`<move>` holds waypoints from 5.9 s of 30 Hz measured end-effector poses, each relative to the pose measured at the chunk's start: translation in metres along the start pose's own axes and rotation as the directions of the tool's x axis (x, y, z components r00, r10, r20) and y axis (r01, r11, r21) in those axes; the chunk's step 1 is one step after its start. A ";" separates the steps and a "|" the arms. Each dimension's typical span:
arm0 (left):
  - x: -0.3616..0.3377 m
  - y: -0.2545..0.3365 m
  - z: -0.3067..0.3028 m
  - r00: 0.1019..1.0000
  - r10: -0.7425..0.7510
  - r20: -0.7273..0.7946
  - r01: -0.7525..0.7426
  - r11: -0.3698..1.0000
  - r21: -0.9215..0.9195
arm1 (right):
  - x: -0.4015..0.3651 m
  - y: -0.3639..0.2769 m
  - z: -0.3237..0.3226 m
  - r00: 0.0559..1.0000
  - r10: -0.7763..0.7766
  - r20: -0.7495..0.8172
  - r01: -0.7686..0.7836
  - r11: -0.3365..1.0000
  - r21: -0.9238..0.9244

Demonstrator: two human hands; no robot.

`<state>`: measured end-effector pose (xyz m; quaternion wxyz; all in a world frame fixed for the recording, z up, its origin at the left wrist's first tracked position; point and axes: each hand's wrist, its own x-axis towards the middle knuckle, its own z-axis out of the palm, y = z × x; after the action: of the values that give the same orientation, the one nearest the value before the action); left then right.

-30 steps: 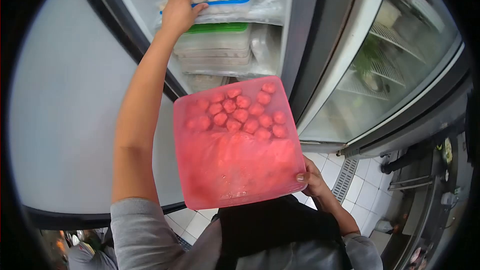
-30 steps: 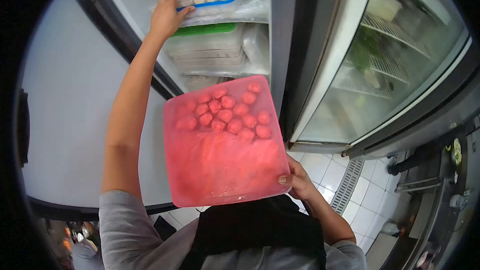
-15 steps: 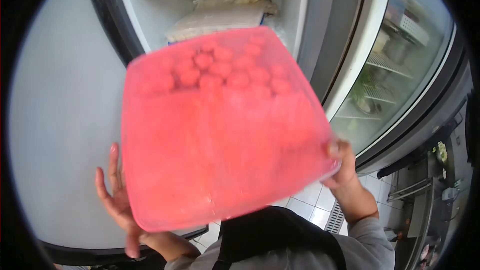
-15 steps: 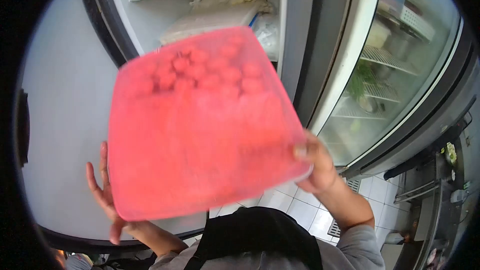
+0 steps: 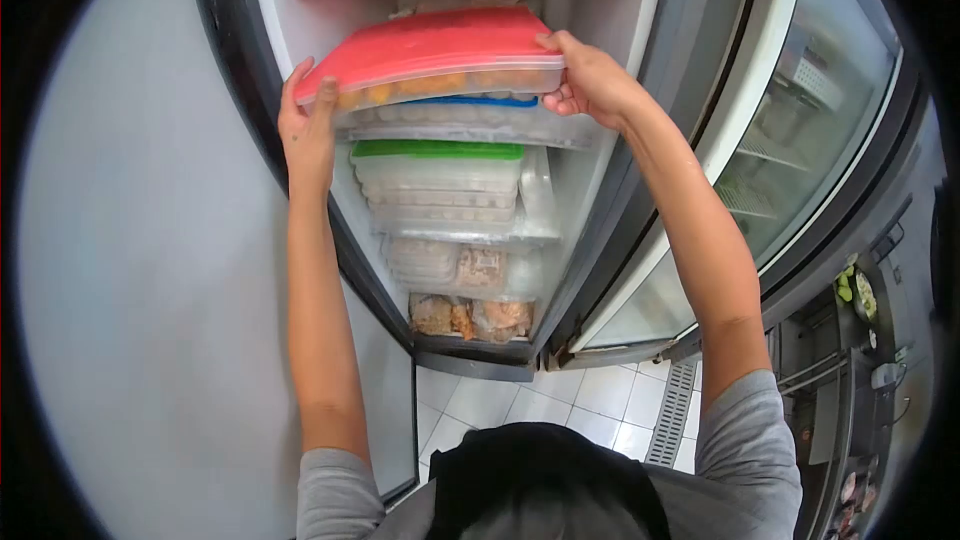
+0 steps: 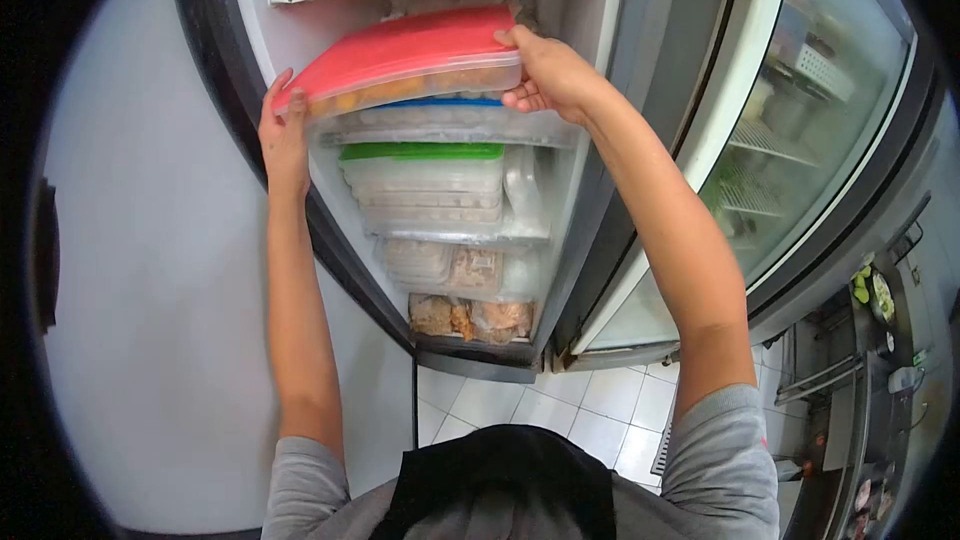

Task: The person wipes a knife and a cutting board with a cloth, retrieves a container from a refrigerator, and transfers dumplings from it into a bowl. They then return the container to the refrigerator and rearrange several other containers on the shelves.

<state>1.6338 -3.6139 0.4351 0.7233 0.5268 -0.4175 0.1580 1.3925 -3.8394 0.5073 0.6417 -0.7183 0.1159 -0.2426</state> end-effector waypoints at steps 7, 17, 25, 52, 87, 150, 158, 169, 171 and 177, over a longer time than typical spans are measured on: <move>0.059 -0.071 0.020 0.994 -0.109 0.033 0.104 0.986 0.127 | 0.081 0.021 -0.010 0.960 -0.239 -0.145 0.034 0.613 -0.789; 0.033 -0.075 0.036 0.980 0.199 0.028 -0.200 0.950 0.241 | 0.082 0.033 -0.023 0.930 -0.046 -0.365 -0.199 0.773 -0.603; 0.025 -0.070 0.028 0.983 0.168 0.077 -0.175 0.980 0.097 | 0.066 0.047 -0.007 0.928 -0.123 -0.350 -0.014 0.931 -0.365; -0.173 -0.232 -0.035 0.873 -0.482 0.070 0.462 0.865 0.194 | -0.027 0.296 0.055 0.913 0.171 -0.371 -0.228 0.967 -0.115; -0.248 -0.166 -0.051 0.737 -0.592 0.325 0.626 0.419 -0.658 | -0.093 0.350 0.067 0.905 0.176 -0.387 0.074 0.831 0.551; -0.243 -0.065 -0.022 0.441 -0.837 0.324 0.648 0.048 -0.760 | -0.087 0.349 0.056 0.701 0.496 -0.512 -0.055 0.753 0.655; -0.277 -0.045 0.012 0.468 -0.875 0.123 0.603 0.214 -0.769 | -0.061 0.359 0.072 0.663 0.616 -0.425 -0.122 0.649 0.751; -0.260 -0.026 0.079 0.337 -0.815 0.472 0.795 -0.022 -0.606 | -0.082 0.335 0.068 0.805 0.474 -0.358 -0.078 0.681 0.728; -0.258 -0.015 0.081 0.317 -0.836 0.449 0.812 -0.005 -0.583 | -0.085 0.332 0.066 0.810 0.488 -0.326 -0.092 0.654 0.750; -0.249 0.005 0.087 0.349 -0.845 0.404 0.775 0.018 -0.632 | -0.107 0.333 0.089 0.835 0.475 -0.278 -0.118 0.647 0.753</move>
<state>1.4423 -3.6365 0.2548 0.8386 0.3098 -0.0311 -0.4470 1.3933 -3.7610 0.1544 0.8532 -0.3075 0.2790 -0.3158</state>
